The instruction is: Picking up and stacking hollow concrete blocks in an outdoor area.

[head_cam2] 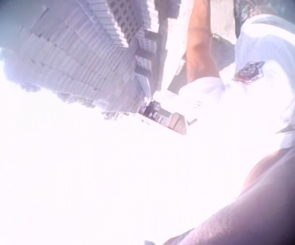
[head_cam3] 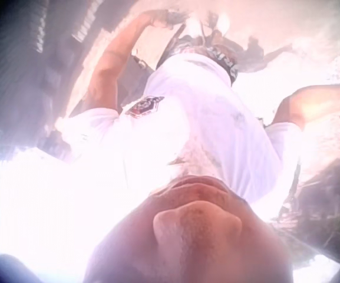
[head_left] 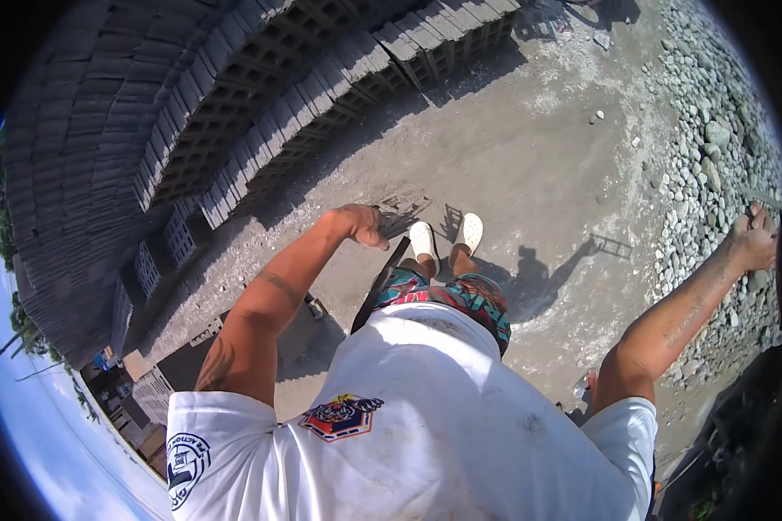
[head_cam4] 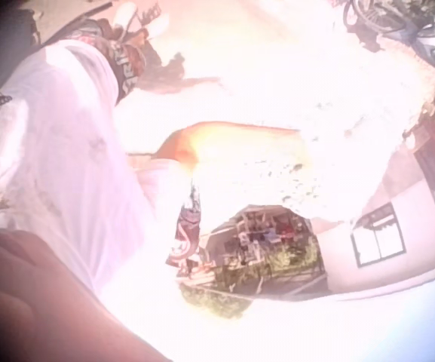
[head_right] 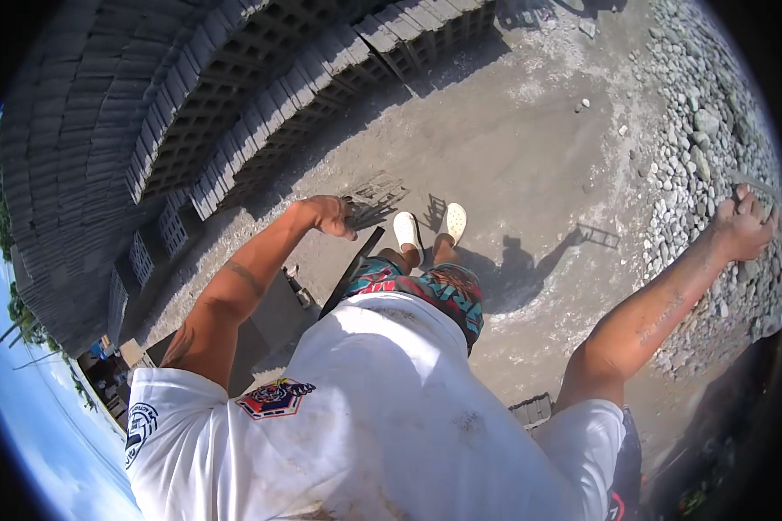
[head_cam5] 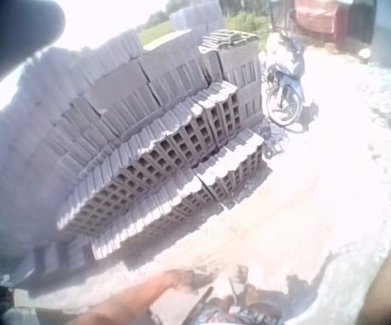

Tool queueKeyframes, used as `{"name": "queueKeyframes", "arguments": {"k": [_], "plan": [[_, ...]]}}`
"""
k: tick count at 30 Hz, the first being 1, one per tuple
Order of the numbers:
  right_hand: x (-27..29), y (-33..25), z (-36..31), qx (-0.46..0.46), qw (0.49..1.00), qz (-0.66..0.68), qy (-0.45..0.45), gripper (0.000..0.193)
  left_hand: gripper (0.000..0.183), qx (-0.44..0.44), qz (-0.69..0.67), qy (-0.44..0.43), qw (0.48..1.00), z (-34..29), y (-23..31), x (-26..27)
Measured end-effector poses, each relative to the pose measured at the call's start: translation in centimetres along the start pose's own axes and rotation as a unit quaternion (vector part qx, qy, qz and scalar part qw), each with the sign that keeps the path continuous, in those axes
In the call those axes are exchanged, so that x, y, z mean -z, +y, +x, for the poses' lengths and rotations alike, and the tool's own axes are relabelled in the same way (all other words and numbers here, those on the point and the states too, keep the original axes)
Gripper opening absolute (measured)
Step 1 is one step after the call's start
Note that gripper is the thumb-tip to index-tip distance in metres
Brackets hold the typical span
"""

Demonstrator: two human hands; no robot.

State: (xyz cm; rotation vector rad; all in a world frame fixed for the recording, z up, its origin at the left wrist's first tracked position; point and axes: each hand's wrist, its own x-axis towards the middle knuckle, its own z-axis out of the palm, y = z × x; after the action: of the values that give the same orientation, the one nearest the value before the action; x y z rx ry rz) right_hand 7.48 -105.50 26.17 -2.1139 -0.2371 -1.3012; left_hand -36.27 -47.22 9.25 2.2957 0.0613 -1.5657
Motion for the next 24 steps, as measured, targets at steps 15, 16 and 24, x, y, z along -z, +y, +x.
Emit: {"name": "queueKeyframes", "arguments": {"k": [15, 16, 24], "plan": [[5.1, -23.4, -37.6, -0.737, 0.368, 0.191, -0.533, 0.028, 0.064, 0.07, -0.341, -0.104, 0.932, 1.1, -7.9, -15.1], [5.9, -21.3, -37.5, -0.702, 0.418, 0.162, -0.553, 0.028, 0.063, 0.143, -0.363, -0.08, 0.917, 0.1, -8.2, -17.1], [8.0, -9.2, -36.3, -0.626, 0.417, -0.061, -0.656, 0.015, 0.053, 0.244, -0.692, 0.036, 0.678, -6.0, -13.6, -34.4]]}}
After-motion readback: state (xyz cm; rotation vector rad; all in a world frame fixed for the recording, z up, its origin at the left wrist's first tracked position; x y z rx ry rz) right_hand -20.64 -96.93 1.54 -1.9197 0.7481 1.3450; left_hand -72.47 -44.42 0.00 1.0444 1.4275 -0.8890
